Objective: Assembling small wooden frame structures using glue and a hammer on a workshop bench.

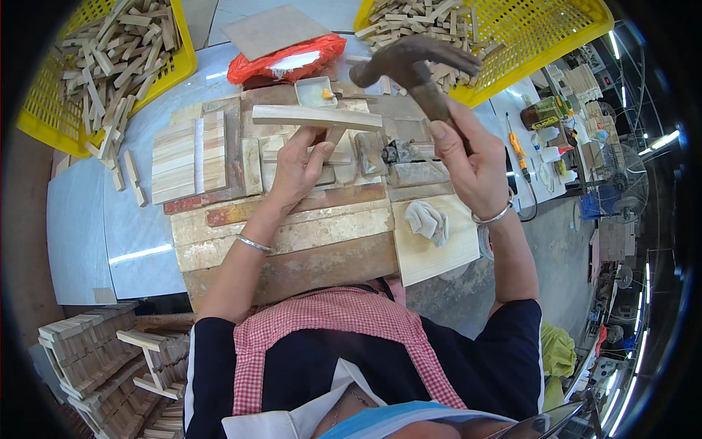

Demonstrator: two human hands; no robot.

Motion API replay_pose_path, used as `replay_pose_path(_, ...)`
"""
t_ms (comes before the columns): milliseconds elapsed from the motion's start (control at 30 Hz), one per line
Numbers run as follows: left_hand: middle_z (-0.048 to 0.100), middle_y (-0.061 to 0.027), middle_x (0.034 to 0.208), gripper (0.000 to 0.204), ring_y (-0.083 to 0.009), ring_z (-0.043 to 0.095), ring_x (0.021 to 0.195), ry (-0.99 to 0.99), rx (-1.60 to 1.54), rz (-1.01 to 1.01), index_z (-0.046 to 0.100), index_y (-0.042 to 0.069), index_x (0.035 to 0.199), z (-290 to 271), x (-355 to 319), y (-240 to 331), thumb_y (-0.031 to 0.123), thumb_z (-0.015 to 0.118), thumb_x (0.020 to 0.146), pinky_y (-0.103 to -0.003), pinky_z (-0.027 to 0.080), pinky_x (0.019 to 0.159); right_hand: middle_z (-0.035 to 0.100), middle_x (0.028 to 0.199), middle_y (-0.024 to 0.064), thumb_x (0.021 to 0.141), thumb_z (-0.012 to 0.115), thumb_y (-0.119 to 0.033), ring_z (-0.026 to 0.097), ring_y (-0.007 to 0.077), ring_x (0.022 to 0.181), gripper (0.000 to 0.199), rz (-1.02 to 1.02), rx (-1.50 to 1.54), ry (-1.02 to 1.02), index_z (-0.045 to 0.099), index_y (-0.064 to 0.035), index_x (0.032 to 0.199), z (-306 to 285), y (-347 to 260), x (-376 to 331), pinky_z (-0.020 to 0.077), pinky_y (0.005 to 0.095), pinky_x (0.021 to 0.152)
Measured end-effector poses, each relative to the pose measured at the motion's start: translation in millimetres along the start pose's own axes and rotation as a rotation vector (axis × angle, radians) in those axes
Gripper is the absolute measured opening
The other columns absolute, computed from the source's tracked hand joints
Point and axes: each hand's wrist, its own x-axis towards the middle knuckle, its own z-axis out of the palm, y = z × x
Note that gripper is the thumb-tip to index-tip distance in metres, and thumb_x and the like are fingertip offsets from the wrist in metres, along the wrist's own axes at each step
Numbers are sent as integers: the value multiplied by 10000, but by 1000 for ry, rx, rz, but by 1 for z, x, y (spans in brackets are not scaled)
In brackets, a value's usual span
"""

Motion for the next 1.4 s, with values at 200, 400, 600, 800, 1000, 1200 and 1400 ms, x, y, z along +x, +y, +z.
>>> replay_pose_path(200,642,-181,1001,276,-288,645,907,-29,-3,-17,563,-16,1143,1,0,1,135,588,912,-351,492,797,640,886,191,910,570,-164,635,354,746,287,-129,-136,-141,559,-11,1152,13,3,-3,505,387,661)
replay_pose_path(400,614,-154,964,268,-265,623,884,-26,-23,-46,557,-11,1152,1,14,6,137,557,930,-328,477,786,582,666,44,944,553,-157,565,124,576,293,159,151,130,562,-3,1194,-8,26,-29,450,272,531)
replay_pose_path(600,527,-130,870,256,-271,558,838,-272,286,-148,643,16,1115,-11,64,18,131,532,916,-353,442,786,515,629,-18,961,549,-189,413,22,470,322,471,222,189,553,-44,1249,-34,83,-80,320,188,414)
replay_pose_path(800,581,-156,943,234,-341,581,886,-500,615,-36,631,11,1068,-1,61,-6,163,549,910,-412,465,780,535,609,-5,960,555,-233,447,33,449,344,677,215,313,520,-44,1245,-33,152,-130,336,197,387)
replay_pose_path(1000,586,-150,925,183,-353,585,884,-402,588,115,626,15,950,7,57,-28,175,557,895,-433,476,771,595,619,21,945,573,-288,541,69,478,337,810,143,364,563,-29,1160,-42,232,-149,383,207,382)
replay_pose_path(1200,559,-129,893,179,-325,572,834,-434,695,248,630,41,962,-6,54,-32,193,590,876,-420,468,741,609,631,24,938,571,-287,549,72,490,330,901,74,343,587,-24,1136,-48,266,-150,400,212,389)
replay_pose_path(1400,547,-117,955,198,-313,565,834,-462,653,243,633,42,1001,-13,38,-25,156,627,839,-409,456,742,630,668,35,936,569,-279,564,74,524,333,922,65,337,589,-17,1141,-51,280,-148,415,208,403)
